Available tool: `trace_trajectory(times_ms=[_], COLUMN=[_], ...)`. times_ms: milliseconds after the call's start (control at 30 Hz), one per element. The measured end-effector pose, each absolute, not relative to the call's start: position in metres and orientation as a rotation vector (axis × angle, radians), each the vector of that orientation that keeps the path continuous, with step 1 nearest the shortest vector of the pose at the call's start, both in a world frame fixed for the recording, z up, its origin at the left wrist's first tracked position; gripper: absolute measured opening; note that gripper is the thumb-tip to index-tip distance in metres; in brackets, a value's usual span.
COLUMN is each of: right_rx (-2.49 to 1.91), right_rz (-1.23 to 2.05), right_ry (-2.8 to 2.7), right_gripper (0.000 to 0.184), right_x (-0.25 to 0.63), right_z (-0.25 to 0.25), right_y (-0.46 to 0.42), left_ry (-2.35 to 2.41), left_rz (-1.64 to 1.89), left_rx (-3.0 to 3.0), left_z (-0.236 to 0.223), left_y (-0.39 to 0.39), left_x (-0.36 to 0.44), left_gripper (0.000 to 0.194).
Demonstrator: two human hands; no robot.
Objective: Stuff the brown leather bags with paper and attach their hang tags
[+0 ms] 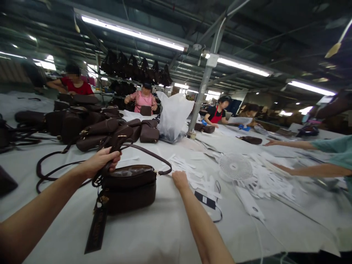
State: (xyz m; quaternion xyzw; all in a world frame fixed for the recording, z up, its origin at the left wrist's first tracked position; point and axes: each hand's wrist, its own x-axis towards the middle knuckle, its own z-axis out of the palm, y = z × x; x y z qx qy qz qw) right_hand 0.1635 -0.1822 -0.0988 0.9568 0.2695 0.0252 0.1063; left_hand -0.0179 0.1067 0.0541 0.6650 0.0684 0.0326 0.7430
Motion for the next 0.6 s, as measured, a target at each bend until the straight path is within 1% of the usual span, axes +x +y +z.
trace_trajectory(times_ms=[133, 267, 400, 533, 600], right_rx=[2.869, 2.915, 3.052, 3.261, 3.438], right_rz=[0.016, -0.097, -0.111, -0.097, -0.19], right_ry=[0.798, 0.847, 0.841, 0.909, 1.01], right_gripper=[0.029, 0.023, 0.021, 0.029, 0.034], right_x=[0.162, 0.145, 0.125, 0.095, 0.072], right_z=[-0.096, -0.096, -0.09, -0.073, -0.061], right_y=[-0.208, -0.226, -0.235, -0.233, -0.228], left_ry=[0.126, 0.091, 0.068, 0.071, 0.065], left_rz=[0.067, 0.059, 0.066, 0.102, 0.105], left_rx=[1.422, 1.419, 1.454, 1.505, 1.531], left_z=[0.052, 0.05, 0.05, 0.052, 0.052], left_y=[0.107, 0.104, 0.1, 0.096, 0.095], left_x=[-0.015, -0.013, -0.021, -0.03, -0.032], left_gripper=[0.034, 0.033, 0.031, 0.026, 0.023])
